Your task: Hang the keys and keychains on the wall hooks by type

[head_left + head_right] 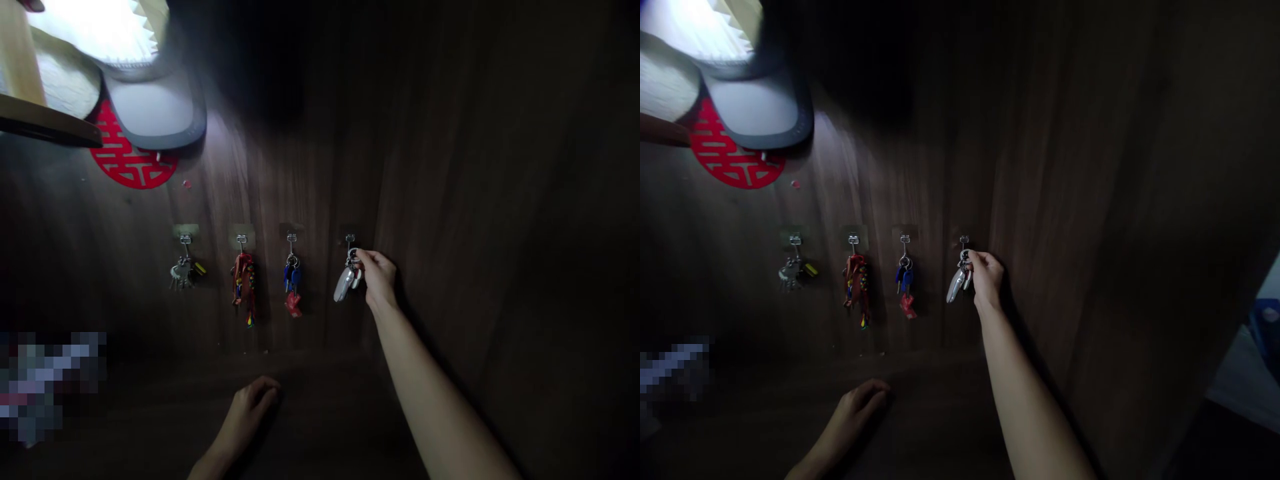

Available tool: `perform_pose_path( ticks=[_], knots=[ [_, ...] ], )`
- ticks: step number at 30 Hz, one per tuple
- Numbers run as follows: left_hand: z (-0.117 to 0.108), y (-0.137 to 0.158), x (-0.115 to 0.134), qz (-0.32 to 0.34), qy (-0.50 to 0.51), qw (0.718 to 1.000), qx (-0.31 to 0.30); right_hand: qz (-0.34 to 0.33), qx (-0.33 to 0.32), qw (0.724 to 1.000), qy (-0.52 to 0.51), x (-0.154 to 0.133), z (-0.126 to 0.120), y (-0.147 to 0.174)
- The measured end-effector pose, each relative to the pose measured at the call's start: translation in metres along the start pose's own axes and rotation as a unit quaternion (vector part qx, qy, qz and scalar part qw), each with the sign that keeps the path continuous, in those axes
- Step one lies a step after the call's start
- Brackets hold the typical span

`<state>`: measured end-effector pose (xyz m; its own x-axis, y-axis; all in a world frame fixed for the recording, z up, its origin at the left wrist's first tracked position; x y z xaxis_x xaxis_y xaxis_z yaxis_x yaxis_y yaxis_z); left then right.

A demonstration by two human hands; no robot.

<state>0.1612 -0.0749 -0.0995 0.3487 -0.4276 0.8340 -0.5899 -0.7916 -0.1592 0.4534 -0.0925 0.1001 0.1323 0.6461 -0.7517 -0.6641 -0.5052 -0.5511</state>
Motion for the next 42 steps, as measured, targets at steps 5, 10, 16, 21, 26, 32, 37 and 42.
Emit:
perform_pose_path(
  ticks=[5,10,16,21,26,32,37,42],
  knots=[
    [-0.001,0.000,0.002,-0.001,0.003,1.000,0.006,0.019,-0.013,0.999,0.022,0.003,0.002,-0.008],
    [-0.001,0.000,0.003,-0.006,0.005,1.000,0.003,0.011,-0.018,0.999,0.050,0.005,-0.005,-0.002],
    [0.000,-0.001,0.000,0.004,-0.011,1.000,-0.005,-0.034,-0.025,0.997,0.061,0.006,-0.008,0.014],
    [0.000,0.000,-0.002,0.004,-0.020,1.000,-0.008,-0.077,-0.040,0.993,0.079,0.009,-0.010,0.025],
    [0.000,0.000,-0.002,0.008,-0.017,1.000,-0.009,-0.086,-0.063,0.989,0.103,0.015,-0.015,0.036],
    [-0.001,0.002,0.001,-0.001,-0.013,1.000,-0.008,-0.062,-0.074,0.987,0.131,0.023,-0.024,0.056],
    [-0.001,0.002,-0.001,0.000,-0.020,1.000,-0.004,-0.024,-0.094,0.985,0.139,0.042,-0.033,0.083],
    [0.000,0.002,-0.004,0.011,-0.020,1.000,-0.005,0.034,-0.127,0.978,0.160,0.077,-0.037,0.118]
  ],
)
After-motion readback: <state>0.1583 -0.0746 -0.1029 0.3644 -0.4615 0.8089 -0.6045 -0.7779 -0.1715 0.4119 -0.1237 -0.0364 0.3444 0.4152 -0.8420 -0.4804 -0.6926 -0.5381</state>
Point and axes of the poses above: each hand's wrist, its own y-axis away from the middle knuckle, its own z-axis out of the palm, x = y × z, the point moved 7 cm from there along -y, towards the middle knuckle, and after that the axes turned 7 degrees about -x, right-handed, at the moved point
